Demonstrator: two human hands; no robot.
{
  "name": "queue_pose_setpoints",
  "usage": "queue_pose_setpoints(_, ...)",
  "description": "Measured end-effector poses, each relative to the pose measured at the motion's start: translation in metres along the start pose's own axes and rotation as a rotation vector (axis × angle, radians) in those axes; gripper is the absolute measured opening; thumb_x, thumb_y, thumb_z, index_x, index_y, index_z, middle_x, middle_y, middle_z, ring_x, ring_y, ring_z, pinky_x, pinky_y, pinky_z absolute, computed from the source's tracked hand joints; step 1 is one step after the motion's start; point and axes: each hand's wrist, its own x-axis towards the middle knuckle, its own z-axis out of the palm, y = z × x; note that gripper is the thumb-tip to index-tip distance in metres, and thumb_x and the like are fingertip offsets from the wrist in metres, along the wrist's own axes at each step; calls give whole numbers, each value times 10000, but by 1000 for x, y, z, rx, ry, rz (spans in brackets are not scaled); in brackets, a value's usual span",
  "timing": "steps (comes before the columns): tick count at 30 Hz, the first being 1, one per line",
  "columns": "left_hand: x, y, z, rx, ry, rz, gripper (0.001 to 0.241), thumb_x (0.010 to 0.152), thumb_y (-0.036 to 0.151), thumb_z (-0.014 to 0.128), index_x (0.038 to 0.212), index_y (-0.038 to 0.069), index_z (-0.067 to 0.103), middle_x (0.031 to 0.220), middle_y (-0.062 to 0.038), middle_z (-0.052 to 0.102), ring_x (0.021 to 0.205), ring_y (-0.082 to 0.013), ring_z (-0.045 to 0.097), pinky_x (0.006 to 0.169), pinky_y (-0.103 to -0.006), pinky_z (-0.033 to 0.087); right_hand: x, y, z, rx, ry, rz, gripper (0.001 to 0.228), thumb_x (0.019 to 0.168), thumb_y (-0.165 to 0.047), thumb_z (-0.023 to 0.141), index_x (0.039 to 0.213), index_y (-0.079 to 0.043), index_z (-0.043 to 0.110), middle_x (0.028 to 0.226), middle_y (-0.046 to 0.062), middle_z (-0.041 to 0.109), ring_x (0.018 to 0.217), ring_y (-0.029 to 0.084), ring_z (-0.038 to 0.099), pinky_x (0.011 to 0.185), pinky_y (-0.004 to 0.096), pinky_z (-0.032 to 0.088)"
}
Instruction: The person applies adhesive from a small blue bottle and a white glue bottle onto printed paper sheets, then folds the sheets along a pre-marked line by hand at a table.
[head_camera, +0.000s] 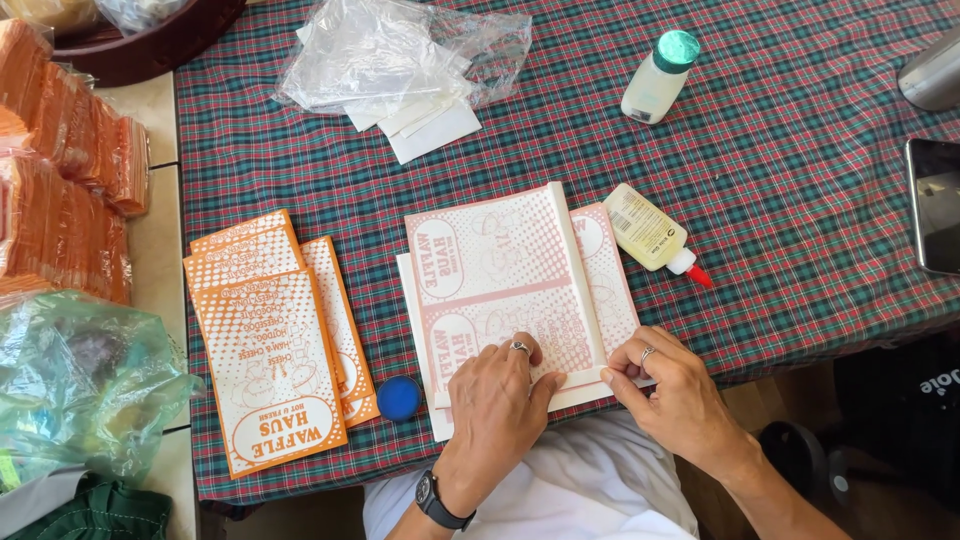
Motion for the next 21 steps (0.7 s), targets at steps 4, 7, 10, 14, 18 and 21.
queue_pose_setpoints(4, 1, 1, 1, 44, -2, 26, 306, 941, 380, 746, 945, 126, 574, 669, -27, 598, 596, -292, 597, 486, -435, 410, -6, -6, -1, -64, 92, 6, 172, 845, -130, 799, 847, -108, 629, 806, 2, 591, 716, 138, 574, 676, 263, 518)
queue_pose_setpoints(7, 3, 1, 2, 43, -57, -29, 331, 931, 414, 739, 1014, 140, 574, 708, -47, 645, 673, -329, 635, 535, -467, 440, -9, -23, -9, -147, 261, -308, 252, 846, -55, 803, 1053, -21, 662, 995, 99, 693, 924, 256, 641, 862, 359, 526)
queue_pose_setpoints(10, 2, 0, 7, 65, -15, -5, 351, 906, 420, 777, 1015, 156, 572, 664, -23, 626, 632, -309, 626, 504, -453, 428, -15, -34, -11, -116, 158, -537, 207, 984, 1, 528, 1119, 35, 681, 1181, 183, 696, 1117, 305, 705, 953, 435, 582)
queue_pose_setpoints(14, 2, -2, 5, 59, -1, 12, 355, 917, 420, 778, 1001, 146, 569, 628, -24, 589, 587, -283, 593, 480, -431, 405, -24, -23, 1, -238, 75, -482, 274, 976, 51, 519, 1203, 5, 666, 1298, 163, 689, 1236, 277, 674, 1029, 409, 527)
queue_pose_setpoints(18, -6, -12, -14, -109, 47, 218, 309, 975, 303, 733, 1026, 79, 526, 707, -48, 584, 635, -307, 583, 549, -447, 437, -27, -24, 6, -237, 131, -480, 229, 967, -1, 607, 1190, -8, 659, 1279, 161, 704, 1243, 270, 681, 1031, 388, 525)
queue_pose_setpoints(21, -21, -33, -31, 10, 109, 303, 304, 984, 332, 710, 1023, 69, 562, 907, -69, 627, 730, -305, 587, 607, -454, 445, -37, -15, 16, -340, 137, -473, 351, 961, -88, 661, 1311, -68, 637, 1372, 119, 672, 1292, 238, 649, 1059, 371, 473)
